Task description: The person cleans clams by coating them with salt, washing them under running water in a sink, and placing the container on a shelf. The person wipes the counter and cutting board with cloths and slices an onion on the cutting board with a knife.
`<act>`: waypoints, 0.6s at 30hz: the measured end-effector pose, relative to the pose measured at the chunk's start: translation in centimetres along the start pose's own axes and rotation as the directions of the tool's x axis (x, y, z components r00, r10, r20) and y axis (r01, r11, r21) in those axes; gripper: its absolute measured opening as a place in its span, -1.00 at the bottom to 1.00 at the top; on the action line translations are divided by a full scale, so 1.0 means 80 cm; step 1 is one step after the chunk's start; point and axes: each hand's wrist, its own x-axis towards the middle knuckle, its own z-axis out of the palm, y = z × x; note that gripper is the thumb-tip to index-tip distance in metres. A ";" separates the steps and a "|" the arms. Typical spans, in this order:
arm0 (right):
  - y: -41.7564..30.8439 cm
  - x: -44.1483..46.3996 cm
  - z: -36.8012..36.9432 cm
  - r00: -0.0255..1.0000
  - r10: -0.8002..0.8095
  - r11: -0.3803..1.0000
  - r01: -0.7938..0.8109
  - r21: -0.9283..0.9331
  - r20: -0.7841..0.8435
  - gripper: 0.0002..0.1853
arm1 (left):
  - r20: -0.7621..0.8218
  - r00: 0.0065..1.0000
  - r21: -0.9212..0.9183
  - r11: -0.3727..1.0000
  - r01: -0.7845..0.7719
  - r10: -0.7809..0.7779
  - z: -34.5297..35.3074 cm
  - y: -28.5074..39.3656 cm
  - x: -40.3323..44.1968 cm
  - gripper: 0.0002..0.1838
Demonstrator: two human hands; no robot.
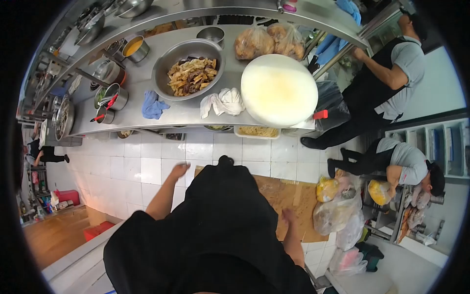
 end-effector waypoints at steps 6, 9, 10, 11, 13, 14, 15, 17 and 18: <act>-0.472 -0.064 -0.075 0.695 -0.716 0.547 0.618 -0.565 0.065 -0.58 | 0.137 0.990 0.111 0.994 -0.001 -0.015 0.193 -0.176 -0.164 -0.50; -0.639 -0.132 -0.015 0.636 -0.744 0.475 0.719 -0.508 0.205 -0.62 | 0.039 0.914 -0.151 0.902 0.404 -0.403 0.242 -0.182 -0.264 -0.53; -0.670 -0.144 0.008 0.590 -0.773 0.452 0.770 -0.451 0.232 -0.62 | -0.038 0.901 -0.209 0.885 0.415 -0.432 0.260 -0.196 -0.287 -0.53; -0.691 -0.149 0.032 0.585 -0.765 0.447 0.783 -0.433 0.269 -0.63 | -0.039 0.903 -0.410 0.831 0.376 -0.428 0.317 -0.240 -0.289 -0.53; -0.707 -0.156 0.078 0.583 -0.753 0.438 0.790 -0.428 0.306 -0.65 | -0.041 0.907 -0.757 0.605 0.246 -0.420 0.413 -0.313 -0.294 -0.54; -0.708 -0.157 0.101 0.515 -0.760 0.304 0.821 -0.482 0.398 -0.69 | -0.023 0.895 -0.791 0.555 0.256 -0.446 0.419 -0.295 -0.304 -0.54; -0.709 -0.156 0.121 0.452 -0.744 0.167 0.839 -0.517 0.493 -0.72 | -0.005 0.882 -0.823 0.503 0.264 -0.471 0.420 -0.273 -0.316 -0.54; -0.705 -0.183 0.155 0.466 -0.677 0.086 0.819 -0.567 0.570 -0.75 | 0.052 0.850 -0.880 0.379 0.287 -0.523 0.431 -0.234 -0.329 -0.54; -0.700 -0.190 0.168 0.477 -0.603 0.002 0.802 -0.597 0.639 -0.78 | 0.128 0.866 -0.721 0.554 0.416 -0.484 0.440 -0.220 -0.322 -0.50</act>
